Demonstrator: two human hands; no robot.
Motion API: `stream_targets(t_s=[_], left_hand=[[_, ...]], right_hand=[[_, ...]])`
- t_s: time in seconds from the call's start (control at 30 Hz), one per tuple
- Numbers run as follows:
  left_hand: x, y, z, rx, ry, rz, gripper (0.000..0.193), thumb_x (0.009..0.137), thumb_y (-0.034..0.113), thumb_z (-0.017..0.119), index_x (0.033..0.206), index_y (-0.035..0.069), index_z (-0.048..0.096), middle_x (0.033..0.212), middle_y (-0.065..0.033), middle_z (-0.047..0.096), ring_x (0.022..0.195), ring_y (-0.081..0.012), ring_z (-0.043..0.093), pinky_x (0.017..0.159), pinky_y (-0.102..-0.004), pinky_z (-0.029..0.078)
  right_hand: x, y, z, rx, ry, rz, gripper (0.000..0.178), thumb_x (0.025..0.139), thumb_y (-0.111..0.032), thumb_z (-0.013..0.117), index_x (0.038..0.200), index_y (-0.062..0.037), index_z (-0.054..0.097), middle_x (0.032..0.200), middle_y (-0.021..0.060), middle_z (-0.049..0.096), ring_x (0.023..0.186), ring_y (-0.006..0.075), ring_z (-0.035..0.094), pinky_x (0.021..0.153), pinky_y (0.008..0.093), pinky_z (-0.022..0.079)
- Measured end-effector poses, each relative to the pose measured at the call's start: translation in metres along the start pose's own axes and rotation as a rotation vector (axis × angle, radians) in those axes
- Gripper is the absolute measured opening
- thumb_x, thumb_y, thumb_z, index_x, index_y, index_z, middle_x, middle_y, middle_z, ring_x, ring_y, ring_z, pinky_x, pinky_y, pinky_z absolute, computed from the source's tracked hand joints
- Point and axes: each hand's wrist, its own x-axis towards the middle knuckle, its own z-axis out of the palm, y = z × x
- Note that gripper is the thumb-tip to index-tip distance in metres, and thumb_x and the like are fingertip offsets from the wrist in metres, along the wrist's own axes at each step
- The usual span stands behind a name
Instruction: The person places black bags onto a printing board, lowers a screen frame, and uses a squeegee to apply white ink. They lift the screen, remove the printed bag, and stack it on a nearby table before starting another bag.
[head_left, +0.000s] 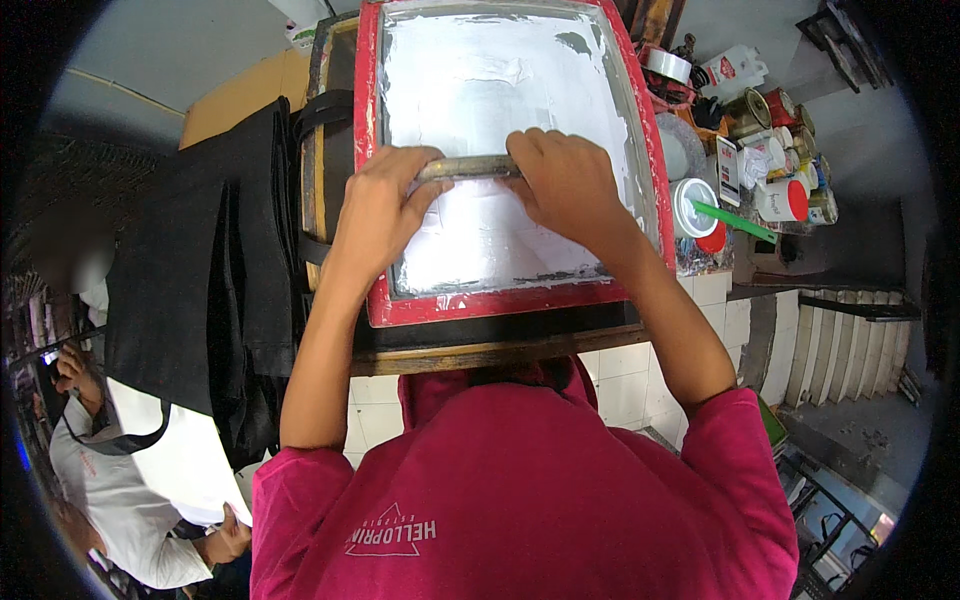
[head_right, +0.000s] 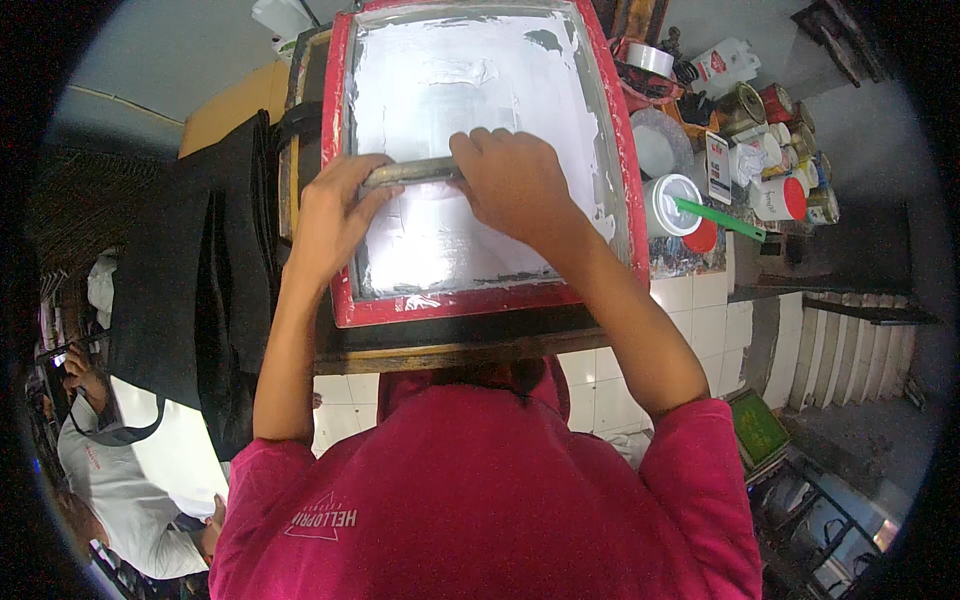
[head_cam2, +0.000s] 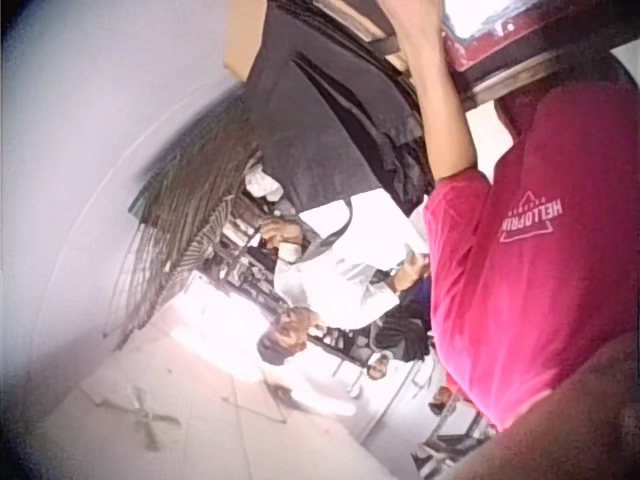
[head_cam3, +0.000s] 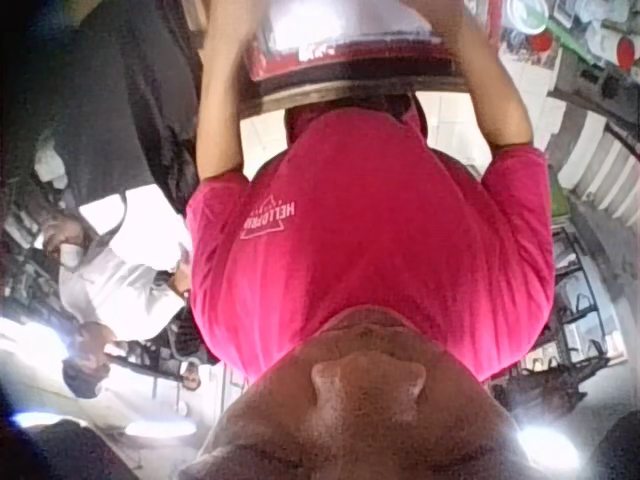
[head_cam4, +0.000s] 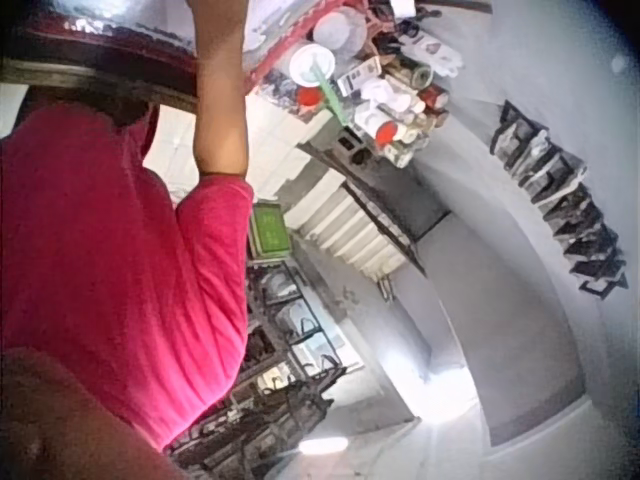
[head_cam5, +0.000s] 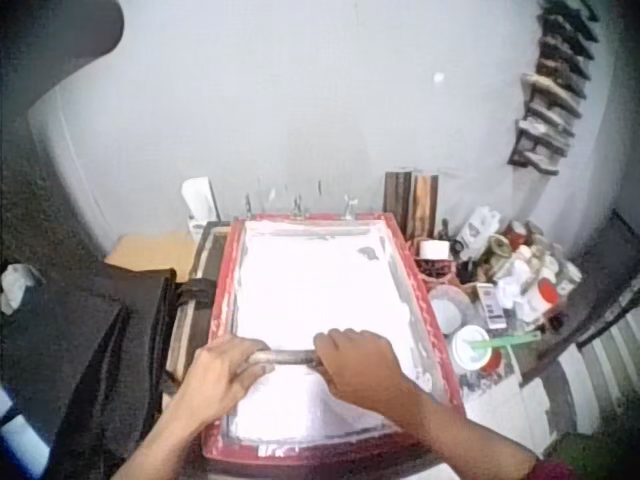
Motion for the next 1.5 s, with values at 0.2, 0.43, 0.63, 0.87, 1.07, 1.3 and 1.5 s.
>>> stream_targets(t_s=[0.2,0.43,0.63,0.87,1.07,1.3,1.5], left_hand=[[-0.047,0.026,-0.001,-0.043,-0.007,-0.019,0.026,0.085,0.007,0.076,0.109,-0.002,0.071,0.104,-0.0206,0.071,0.098,-0.0377,0.068,0.089,-0.0432,0.053],[-0.103,0.044,0.005,-0.007,-0.027,-0.006,0.031,0.080,-0.001,0.073,0.111,-0.001,0.069,0.108,-0.0171,0.071,0.103,-0.0374,0.066,0.092,-0.0436,0.053],[-0.126,0.026,0.019,-0.057,0.053,0.043,0.070,0.078,0.016,0.084,0.140,0.002,0.054,0.139,-0.0210,0.060,0.128,-0.0393,0.056,0.110,-0.0521,0.041],[-0.162,-0.018,0.037,0.278,0.211,0.084,0.123,0.068,0.046,0.092,0.160,0.005,0.024,0.163,-0.0256,0.032,0.153,-0.0419,0.029,0.123,-0.0624,0.010],[-0.135,0.019,-0.016,0.381,0.518,0.213,0.138,0.061,0.066,0.090,0.163,0.008,0.016,0.163,-0.0260,0.032,0.155,-0.0424,0.025,0.125,-0.0598,-0.002],[-0.047,0.066,-0.079,-0.163,0.760,0.172,0.117,0.075,0.042,0.089,0.160,-0.001,0.023,0.164,-0.0271,0.028,0.154,-0.0379,0.026,0.125,-0.0489,0.020],[-0.096,-0.013,-0.032,0.360,-0.065,-0.551,0.102,0.072,0.049,0.088,0.143,-0.011,0.046,0.150,-0.0319,0.047,0.141,-0.0445,0.044,0.121,-0.0537,0.025]], right_hand=[[-0.039,-0.026,-0.003,0.039,0.047,-0.032,0.015,0.083,-0.015,0.066,0.091,-0.0073,0.057,0.081,0.0092,0.060,0.073,0.0279,0.063,0.061,0.0417,0.050],[-0.085,-0.058,-0.011,-0.002,-0.015,-0.043,0.014,0.084,-0.015,0.061,0.095,-0.0078,0.058,0.087,0.0074,0.061,0.080,0.0242,0.064,0.069,0.0372,0.052],[-0.093,-0.063,-0.007,-0.051,0.079,-0.076,0.015,0.084,-0.014,0.060,0.097,-0.0080,0.058,0.090,0.0067,0.063,0.087,0.0238,0.065,0.075,0.0380,0.052],[-0.094,-0.056,-0.018,0.122,0.047,-0.026,0.033,0.075,-0.008,0.069,0.108,-0.0085,0.064,0.100,0.0093,0.069,0.096,0.0288,0.068,0.081,0.0415,0.052],[-0.081,-0.053,-0.070,0.083,0.499,-0.080,0.044,0.067,-0.010,0.074,0.110,-0.0101,0.068,0.107,0.0065,0.070,0.099,0.0284,0.069,0.082,0.0429,0.054],[0.018,-0.028,-0.181,-0.167,0.667,-0.100,0.032,0.078,-0.014,0.072,0.109,-0.0067,0.070,0.097,0.0148,0.074,0.095,0.0318,0.071,0.084,0.0418,0.054],[0.085,-0.023,-0.243,0.007,0.583,0.049,0.024,0.085,-0.020,0.073,0.097,-0.0006,0.066,0.089,0.0227,0.070,0.084,0.0420,0.067,0.074,0.0486,0.051]])
